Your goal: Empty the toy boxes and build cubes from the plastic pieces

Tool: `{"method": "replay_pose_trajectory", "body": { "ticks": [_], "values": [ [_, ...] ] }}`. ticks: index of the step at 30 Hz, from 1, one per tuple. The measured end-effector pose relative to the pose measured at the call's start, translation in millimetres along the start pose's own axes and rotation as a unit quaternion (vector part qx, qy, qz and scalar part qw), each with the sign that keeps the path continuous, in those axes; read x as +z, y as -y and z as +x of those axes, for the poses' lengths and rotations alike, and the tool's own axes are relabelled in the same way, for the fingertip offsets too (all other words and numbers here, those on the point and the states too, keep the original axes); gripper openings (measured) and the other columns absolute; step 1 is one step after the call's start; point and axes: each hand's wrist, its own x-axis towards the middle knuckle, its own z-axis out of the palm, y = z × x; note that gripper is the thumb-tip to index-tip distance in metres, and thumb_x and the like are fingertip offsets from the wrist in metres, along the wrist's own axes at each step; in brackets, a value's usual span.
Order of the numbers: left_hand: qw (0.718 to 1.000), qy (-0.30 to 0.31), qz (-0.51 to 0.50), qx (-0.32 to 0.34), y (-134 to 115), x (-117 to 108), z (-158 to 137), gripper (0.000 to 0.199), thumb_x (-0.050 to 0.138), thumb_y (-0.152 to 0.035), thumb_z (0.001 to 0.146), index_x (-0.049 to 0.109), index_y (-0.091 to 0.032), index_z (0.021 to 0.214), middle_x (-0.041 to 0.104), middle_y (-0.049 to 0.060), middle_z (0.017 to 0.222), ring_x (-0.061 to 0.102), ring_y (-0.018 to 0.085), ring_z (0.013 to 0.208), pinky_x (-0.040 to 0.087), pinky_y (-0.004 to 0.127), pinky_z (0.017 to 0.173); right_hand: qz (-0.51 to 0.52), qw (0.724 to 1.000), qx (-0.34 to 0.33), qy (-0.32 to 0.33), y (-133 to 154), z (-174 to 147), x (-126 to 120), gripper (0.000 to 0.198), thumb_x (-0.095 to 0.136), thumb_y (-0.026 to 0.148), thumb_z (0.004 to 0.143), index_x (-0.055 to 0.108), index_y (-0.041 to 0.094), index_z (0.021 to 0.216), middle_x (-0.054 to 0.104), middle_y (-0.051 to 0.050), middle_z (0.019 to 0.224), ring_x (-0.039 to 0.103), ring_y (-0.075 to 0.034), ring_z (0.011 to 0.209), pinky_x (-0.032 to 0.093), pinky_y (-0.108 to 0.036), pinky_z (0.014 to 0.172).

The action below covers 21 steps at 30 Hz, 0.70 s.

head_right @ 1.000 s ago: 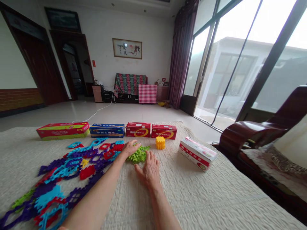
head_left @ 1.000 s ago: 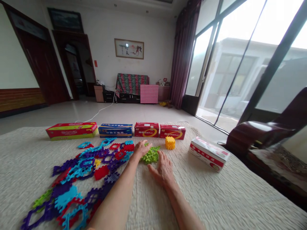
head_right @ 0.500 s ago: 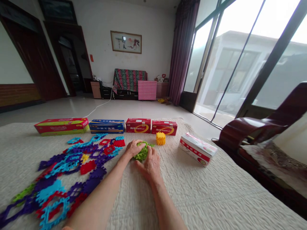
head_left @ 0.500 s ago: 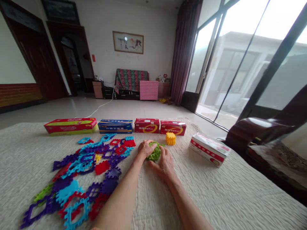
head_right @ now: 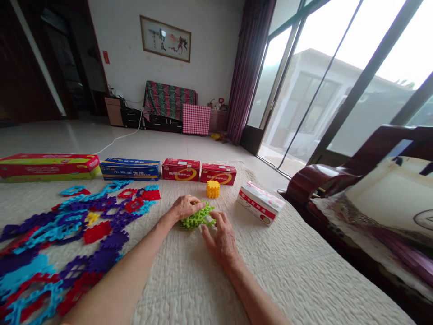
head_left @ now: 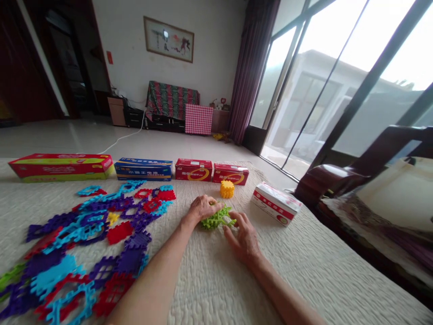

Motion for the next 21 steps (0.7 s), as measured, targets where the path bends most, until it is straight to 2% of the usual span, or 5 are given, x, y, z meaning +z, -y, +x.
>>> {"method": "replay_pose_trajectory", "body": {
  "ticks": [4, 7, 10, 14, 21],
  "values": [
    [0.995, -0.090, -0.014, -0.028, 7, -8, 4, 0.046, 0.043, -0.052, 0.089, 0.071, -0.021, 0.071, 0.073, 0.009, 0.075, 0.066, 0.020, 0.074, 0.043, 0.027, 0.067, 0.002, 0.998, 0.030, -0.063, -1, 3, 0, 0.029, 0.054, 0.034, 0.084, 0.058, 0.021, 0.109, 0.060, -0.009, 0.105, 0.060, -0.023, 0.097, 0.050, -0.038, 0.085],
    [0.988, -0.131, -0.013, -0.080, 16, -12, 6, 0.046, 0.042, -0.048, 0.091, 0.068, -0.021, 0.064, 0.071, 0.008, 0.067, 0.066, 0.018, 0.070, 0.040, 0.025, 0.062, -0.004, 0.996, 0.066, -0.057, -6, 7, 5, 0.033, 0.054, 0.035, 0.083, 0.057, 0.020, 0.111, 0.060, -0.011, 0.112, 0.059, -0.025, 0.102, 0.048, -0.041, 0.089],
    [0.987, -0.117, -0.068, -0.086, 23, -9, 7, 0.039, 0.045, -0.044, 0.090, 0.071, -0.022, 0.072, 0.074, 0.006, 0.075, 0.068, 0.018, 0.079, 0.044, 0.024, 0.068, -0.004, 0.997, 0.081, 0.000, -10, 9, 9, 0.037, 0.054, 0.032, 0.081, 0.055, 0.019, 0.116, 0.064, -0.010, 0.108, 0.061, -0.023, 0.091, 0.049, -0.041, 0.085],
    [0.981, -0.058, -0.178, -0.043, 25, -1, 10, 0.038, 0.044, -0.043, 0.089, 0.074, -0.021, 0.083, 0.076, 0.005, 0.090, 0.069, 0.018, 0.089, 0.049, 0.024, 0.079, 0.004, 0.998, 0.019, 0.052, -8, 8, 9, 0.038, 0.055, 0.027, 0.079, 0.055, 0.021, 0.117, 0.066, -0.009, 0.110, 0.061, -0.023, 0.098, 0.048, -0.040, 0.088],
    [0.968, -0.085, -0.235, -0.039, 35, -1, 17, 0.032, 0.052, -0.041, 0.081, 0.074, -0.019, 0.085, 0.076, 0.007, 0.091, 0.069, 0.021, 0.093, 0.052, 0.028, 0.081, 0.061, 0.997, 0.041, 0.006, -4, 12, 4, 0.034, 0.049, 0.023, 0.079, 0.058, 0.021, 0.112, 0.066, -0.008, 0.114, 0.062, -0.021, 0.100, 0.049, -0.036, 0.088]
  ]
}}
